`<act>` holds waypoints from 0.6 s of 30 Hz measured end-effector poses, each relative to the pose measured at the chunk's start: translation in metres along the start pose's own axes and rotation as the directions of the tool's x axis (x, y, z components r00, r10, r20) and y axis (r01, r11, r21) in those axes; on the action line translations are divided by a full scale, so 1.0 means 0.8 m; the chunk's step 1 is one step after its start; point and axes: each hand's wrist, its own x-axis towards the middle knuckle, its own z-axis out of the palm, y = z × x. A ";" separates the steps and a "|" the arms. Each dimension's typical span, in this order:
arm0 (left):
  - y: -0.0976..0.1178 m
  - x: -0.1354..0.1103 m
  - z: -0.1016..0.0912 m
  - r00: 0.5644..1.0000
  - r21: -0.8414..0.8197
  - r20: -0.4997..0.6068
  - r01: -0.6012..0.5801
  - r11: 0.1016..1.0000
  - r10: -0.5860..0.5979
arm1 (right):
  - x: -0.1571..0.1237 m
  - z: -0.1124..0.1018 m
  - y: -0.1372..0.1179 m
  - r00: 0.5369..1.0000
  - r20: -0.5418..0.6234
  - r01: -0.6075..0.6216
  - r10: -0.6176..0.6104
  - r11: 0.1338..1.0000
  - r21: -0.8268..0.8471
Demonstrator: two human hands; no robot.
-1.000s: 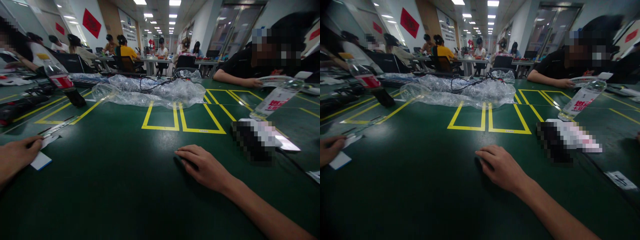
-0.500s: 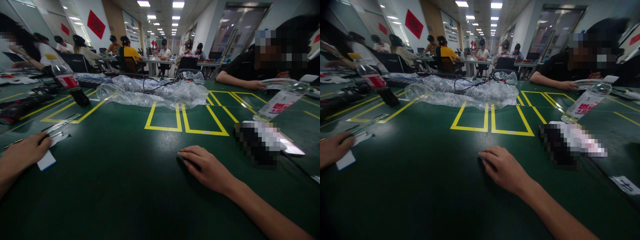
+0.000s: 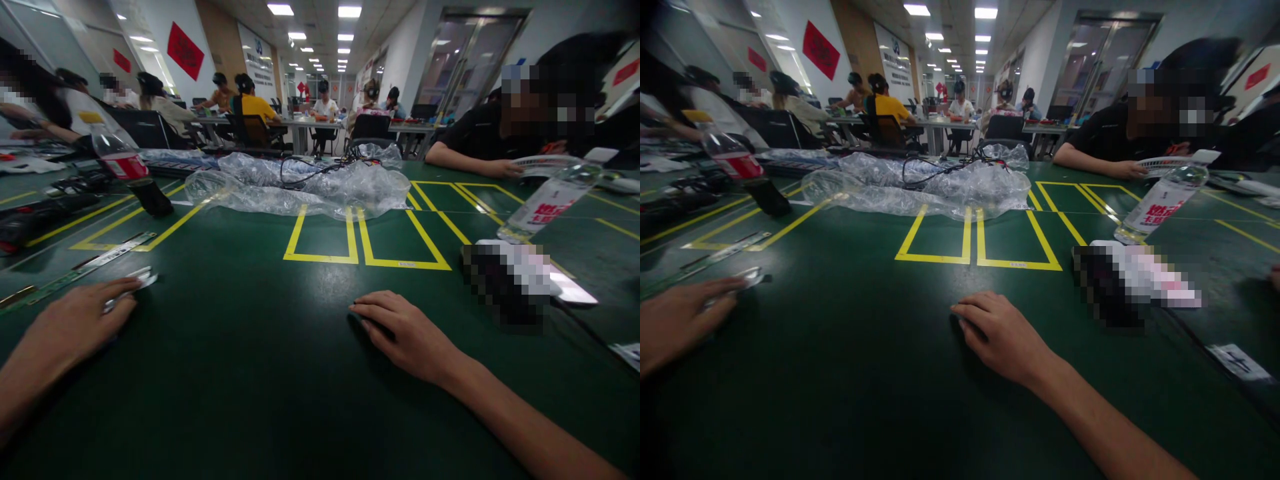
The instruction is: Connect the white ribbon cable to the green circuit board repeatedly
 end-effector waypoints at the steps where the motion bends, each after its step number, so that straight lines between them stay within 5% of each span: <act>1: 0.029 -0.005 -0.007 0.999 -0.004 0.039 -0.037 0.999 0.037 | 0.000 0.000 0.000 1.000 0.000 0.000 0.000 1.000 0.002; 7: 0.170 -0.032 -0.019 0.931 -0.131 0.033 -0.356 0.925 0.363 | 0.001 0.002 -0.003 1.000 -0.008 0.005 -0.005 1.000 0.010; 13: 0.284 -0.054 -0.030 0.694 -0.211 0.035 -0.698 0.685 0.719 | 0.000 0.005 -0.003 1.000 -0.021 -0.008 0.008 1.000 -0.004; 18: 0.350 -0.066 -0.034 0.529 -0.223 0.013 -0.826 0.518 0.848 | 0.002 0.006 -0.006 1.000 -0.018 0.008 -0.009 0.998 -0.055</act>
